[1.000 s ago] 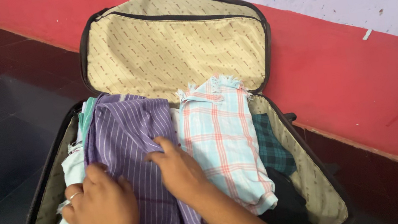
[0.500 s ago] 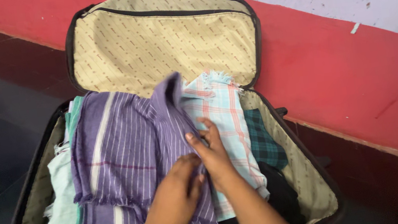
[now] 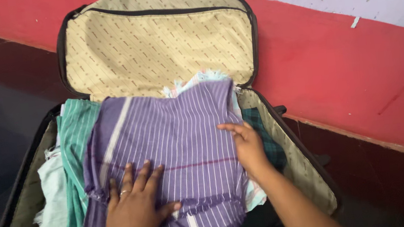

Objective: The person folds and arranges various pieces of clothing inside an open suitcase. They handle shirts, towels, and other garments, stacking them neatly to fit within the suitcase.

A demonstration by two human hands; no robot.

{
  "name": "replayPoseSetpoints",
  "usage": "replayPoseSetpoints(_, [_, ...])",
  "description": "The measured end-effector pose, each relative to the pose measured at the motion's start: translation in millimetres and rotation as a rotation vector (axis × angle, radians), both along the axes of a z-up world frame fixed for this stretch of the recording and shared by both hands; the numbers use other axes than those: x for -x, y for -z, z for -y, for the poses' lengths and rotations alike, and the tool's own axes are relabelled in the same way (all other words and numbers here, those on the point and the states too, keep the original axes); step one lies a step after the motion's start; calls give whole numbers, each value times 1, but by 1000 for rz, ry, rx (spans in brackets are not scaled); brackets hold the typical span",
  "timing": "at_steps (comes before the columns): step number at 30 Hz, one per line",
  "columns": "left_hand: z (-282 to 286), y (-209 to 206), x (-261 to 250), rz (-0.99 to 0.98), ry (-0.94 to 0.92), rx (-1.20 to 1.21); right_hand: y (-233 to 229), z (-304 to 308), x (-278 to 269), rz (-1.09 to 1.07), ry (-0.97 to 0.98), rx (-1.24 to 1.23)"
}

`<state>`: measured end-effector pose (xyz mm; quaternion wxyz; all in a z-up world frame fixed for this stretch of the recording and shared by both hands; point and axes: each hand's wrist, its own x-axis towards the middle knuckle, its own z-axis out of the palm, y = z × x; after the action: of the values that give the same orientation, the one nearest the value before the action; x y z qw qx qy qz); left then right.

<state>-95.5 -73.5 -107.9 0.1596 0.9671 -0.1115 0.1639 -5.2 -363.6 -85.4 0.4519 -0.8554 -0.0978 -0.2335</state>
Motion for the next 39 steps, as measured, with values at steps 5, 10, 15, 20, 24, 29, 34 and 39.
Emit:
replayPoseSetpoints(5, [-18,3,9,121,-117,-117,17,3,4,-176,45,-215])
replayPoseSetpoints(10, [-19,-31,19,233,-357,-209,4,-4,3,30,112,-12])
replayPoseSetpoints(15, [-17,-64,42,371,-192,-59,-4,-3,6,55,169,-23])
replayPoseSetpoints(20, [-21,-59,40,79,15,-205,4,4,6,15,171,-67])
replayPoseSetpoints(24, [-21,-39,36,-252,-96,-275,9,10,5,2,192,89])
replayPoseSetpoints(29, [-16,-26,33,-17,-435,-164,-4,12,15,-38,156,186])
replayPoseSetpoints(34, [-26,-21,27,220,-532,-63,-51,-25,34,-42,169,364])
replayPoseSetpoints(39, [-38,-11,23,278,-531,100,-63,-128,46,231,-167,429])
